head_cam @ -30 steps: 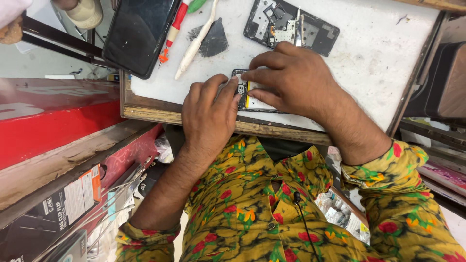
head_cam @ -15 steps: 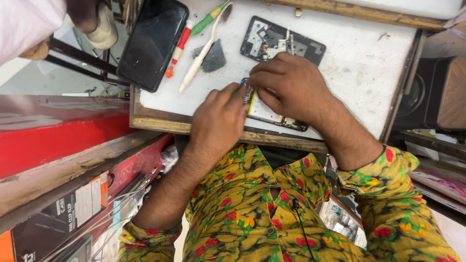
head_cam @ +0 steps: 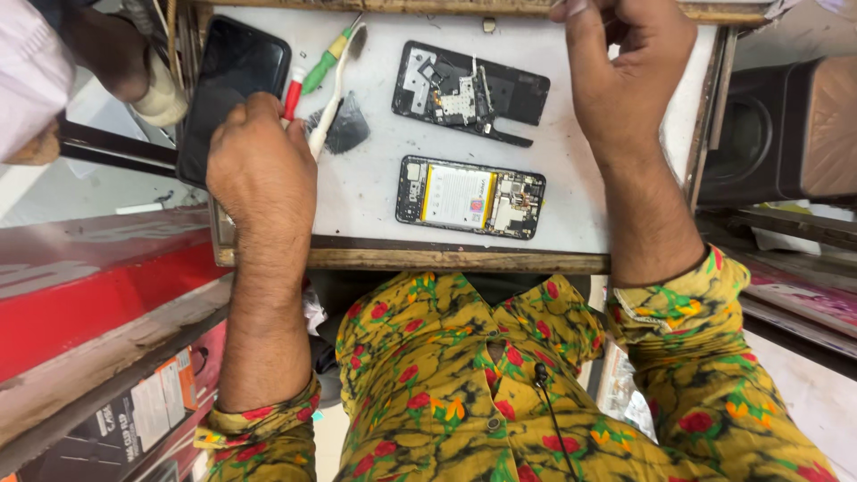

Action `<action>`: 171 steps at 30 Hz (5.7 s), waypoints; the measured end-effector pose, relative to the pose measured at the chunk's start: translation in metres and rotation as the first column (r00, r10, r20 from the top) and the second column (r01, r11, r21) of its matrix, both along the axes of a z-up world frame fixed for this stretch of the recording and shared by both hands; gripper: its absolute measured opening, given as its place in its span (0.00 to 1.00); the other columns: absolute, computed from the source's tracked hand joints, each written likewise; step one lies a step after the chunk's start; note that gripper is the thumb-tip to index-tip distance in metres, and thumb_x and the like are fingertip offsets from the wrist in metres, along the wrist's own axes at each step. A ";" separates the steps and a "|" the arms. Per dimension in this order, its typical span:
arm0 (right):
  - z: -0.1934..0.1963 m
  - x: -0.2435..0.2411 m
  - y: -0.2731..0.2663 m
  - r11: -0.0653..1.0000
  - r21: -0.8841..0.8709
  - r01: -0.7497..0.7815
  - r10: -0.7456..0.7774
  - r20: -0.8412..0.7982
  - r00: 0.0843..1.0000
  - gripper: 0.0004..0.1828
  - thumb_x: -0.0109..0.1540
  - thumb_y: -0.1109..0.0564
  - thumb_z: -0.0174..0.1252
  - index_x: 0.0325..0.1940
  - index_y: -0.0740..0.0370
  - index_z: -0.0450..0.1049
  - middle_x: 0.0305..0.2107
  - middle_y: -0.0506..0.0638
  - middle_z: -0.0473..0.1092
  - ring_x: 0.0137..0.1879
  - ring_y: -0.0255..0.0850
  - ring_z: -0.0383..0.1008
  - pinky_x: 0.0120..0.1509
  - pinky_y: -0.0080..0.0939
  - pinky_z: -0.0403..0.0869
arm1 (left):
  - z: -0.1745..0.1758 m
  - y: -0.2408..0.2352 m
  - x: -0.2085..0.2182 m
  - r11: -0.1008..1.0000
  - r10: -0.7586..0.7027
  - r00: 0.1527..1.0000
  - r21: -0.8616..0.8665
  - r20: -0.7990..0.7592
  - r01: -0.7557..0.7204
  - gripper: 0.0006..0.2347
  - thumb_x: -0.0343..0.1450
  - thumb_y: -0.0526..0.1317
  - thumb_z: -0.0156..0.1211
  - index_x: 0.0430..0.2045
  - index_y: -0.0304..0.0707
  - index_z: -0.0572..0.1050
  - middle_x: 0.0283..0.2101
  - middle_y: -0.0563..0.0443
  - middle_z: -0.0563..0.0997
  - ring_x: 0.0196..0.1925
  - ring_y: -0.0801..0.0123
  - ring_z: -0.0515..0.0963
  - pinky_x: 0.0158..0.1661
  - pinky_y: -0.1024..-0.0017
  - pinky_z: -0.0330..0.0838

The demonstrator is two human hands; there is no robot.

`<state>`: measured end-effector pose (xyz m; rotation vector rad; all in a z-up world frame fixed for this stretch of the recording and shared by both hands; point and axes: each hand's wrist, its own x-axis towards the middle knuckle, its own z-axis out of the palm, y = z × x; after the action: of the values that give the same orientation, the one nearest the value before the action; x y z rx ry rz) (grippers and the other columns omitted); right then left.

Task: The person cleans a small internal component with a cotton swab, then places it into the phone chassis. They connect a ribbon cable, position the motherboard, and use a screwdriver to secure components inside the phone.

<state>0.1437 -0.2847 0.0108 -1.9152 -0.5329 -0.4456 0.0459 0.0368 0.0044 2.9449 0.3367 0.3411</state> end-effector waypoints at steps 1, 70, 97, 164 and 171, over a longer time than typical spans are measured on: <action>-0.003 0.003 0.000 1.000 0.020 0.003 -0.003 -0.004 1.000 0.07 0.77 0.69 0.58 0.45 0.67 0.79 0.36 0.48 0.78 0.35 0.27 0.70 0.38 0.27 0.66 | 0.002 0.003 0.004 1.000 0.007 0.999 0.010 -0.040 -0.006 0.10 0.68 0.39 0.73 0.36 0.36 0.78 0.37 0.43 0.81 0.39 0.48 0.81 0.37 0.54 0.75; 0.034 -0.053 -0.029 0.832 -0.553 0.046 0.023 0.117 0.993 0.10 0.68 0.70 0.64 0.51 0.62 0.80 0.50 0.51 0.79 0.58 0.48 0.76 0.65 0.42 0.72 | -0.047 -0.046 0.032 0.343 -0.410 0.724 -0.642 0.554 0.686 0.31 0.84 0.27 0.56 0.71 0.51 0.39 0.48 0.47 0.80 0.51 0.69 0.86 0.52 0.72 0.83; -0.018 -0.115 0.018 0.888 -0.445 -0.115 0.142 0.029 0.989 0.11 0.60 0.67 0.65 0.45 0.59 0.79 0.44 0.50 0.78 0.62 0.50 0.76 0.75 0.57 0.71 | -0.047 -0.032 -0.022 -0.014 -0.154 0.865 -0.877 0.477 0.481 0.30 0.83 0.20 0.47 0.72 0.48 0.38 0.51 0.40 0.78 0.51 0.68 0.81 0.53 0.74 0.76; -0.012 -0.147 0.087 0.716 -0.664 -0.217 0.161 -0.145 0.976 0.21 0.65 0.52 0.65 0.62 0.53 0.76 0.64 0.49 0.69 0.72 0.48 0.65 0.80 0.66 0.57 | -0.059 -0.036 -0.020 0.144 -0.194 0.870 -0.864 0.454 0.483 0.28 0.82 0.21 0.47 0.69 0.46 0.39 0.49 0.40 0.78 0.51 0.70 0.85 0.50 0.78 0.83; -0.011 -0.147 0.087 0.716 -0.664 -0.214 0.162 -0.141 0.977 0.20 0.65 0.52 0.64 0.62 0.53 0.76 0.63 0.49 0.69 0.72 0.48 0.65 0.80 0.65 0.57 | -0.057 -0.041 -0.023 0.284 -0.227 0.855 -0.808 0.466 0.516 0.27 0.81 0.23 0.49 0.68 0.42 0.41 0.49 0.42 0.78 0.50 0.71 0.85 0.46 0.80 0.82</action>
<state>-0.0033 -0.1975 -0.0003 -2.5287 -0.9280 -0.0259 0.0229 -0.0038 -0.0523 1.6978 -0.2050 0.3163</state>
